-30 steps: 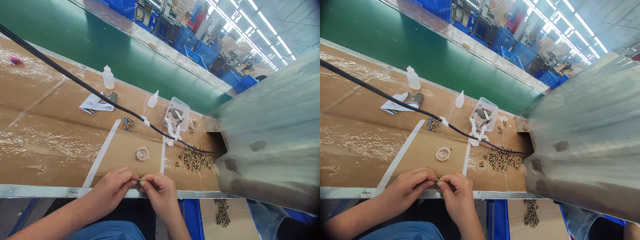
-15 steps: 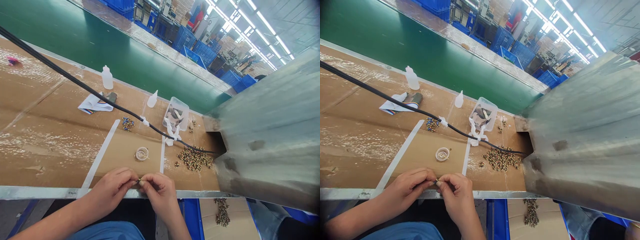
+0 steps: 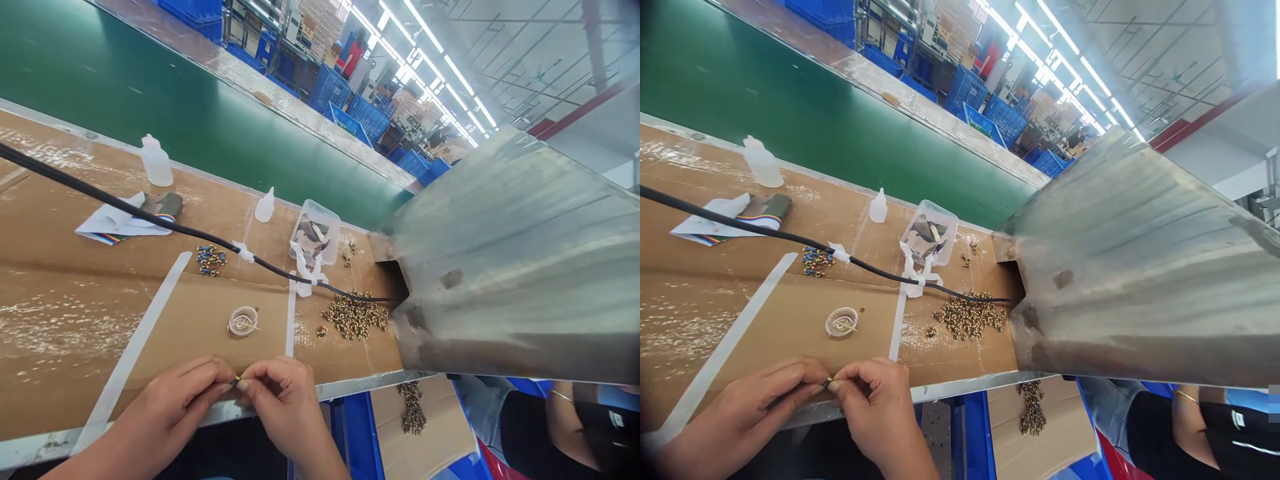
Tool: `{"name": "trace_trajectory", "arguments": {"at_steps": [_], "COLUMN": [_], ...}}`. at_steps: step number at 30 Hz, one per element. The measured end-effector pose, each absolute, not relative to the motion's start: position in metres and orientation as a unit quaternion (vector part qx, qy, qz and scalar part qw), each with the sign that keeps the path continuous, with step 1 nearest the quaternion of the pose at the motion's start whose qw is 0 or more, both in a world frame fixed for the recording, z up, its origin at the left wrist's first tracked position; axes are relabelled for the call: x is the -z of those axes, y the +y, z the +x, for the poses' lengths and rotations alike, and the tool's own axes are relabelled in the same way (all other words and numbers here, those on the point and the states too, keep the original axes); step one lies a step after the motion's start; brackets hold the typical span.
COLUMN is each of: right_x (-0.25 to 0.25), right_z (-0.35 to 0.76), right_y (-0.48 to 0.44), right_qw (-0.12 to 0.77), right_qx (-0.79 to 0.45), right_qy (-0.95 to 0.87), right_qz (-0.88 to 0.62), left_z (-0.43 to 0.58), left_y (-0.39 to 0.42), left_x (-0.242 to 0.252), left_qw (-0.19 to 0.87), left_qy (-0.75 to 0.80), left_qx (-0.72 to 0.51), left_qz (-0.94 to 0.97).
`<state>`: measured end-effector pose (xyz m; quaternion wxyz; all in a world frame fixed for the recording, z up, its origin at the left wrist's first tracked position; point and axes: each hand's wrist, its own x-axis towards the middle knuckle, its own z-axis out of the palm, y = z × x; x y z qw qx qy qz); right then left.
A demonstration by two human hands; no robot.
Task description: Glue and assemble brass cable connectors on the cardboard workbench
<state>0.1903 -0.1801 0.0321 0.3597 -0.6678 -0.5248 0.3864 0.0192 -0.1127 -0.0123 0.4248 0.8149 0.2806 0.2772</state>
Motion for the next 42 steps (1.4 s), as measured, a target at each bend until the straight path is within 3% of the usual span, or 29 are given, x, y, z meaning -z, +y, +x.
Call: {"name": "trace_trajectory", "arguments": {"at_steps": [18, 42], "right_x": [-0.025, -0.024], "right_z": [0.193, 0.194], "right_y": [-0.184, -0.185], "right_qw": [0.355, 0.365], "right_qx": [-0.408, -0.422], "right_qy": [-0.521, -0.510], "right_qz": [-0.660, -0.655], "left_z": [0.017, 0.016], "left_y": [-0.119, -0.121], "left_x": [0.007, 0.007], "left_qw": [0.480, 0.477], "left_qy": [0.294, 0.293], "left_qx": [-0.250, -0.255], "left_qz": [0.788, 0.788]}}
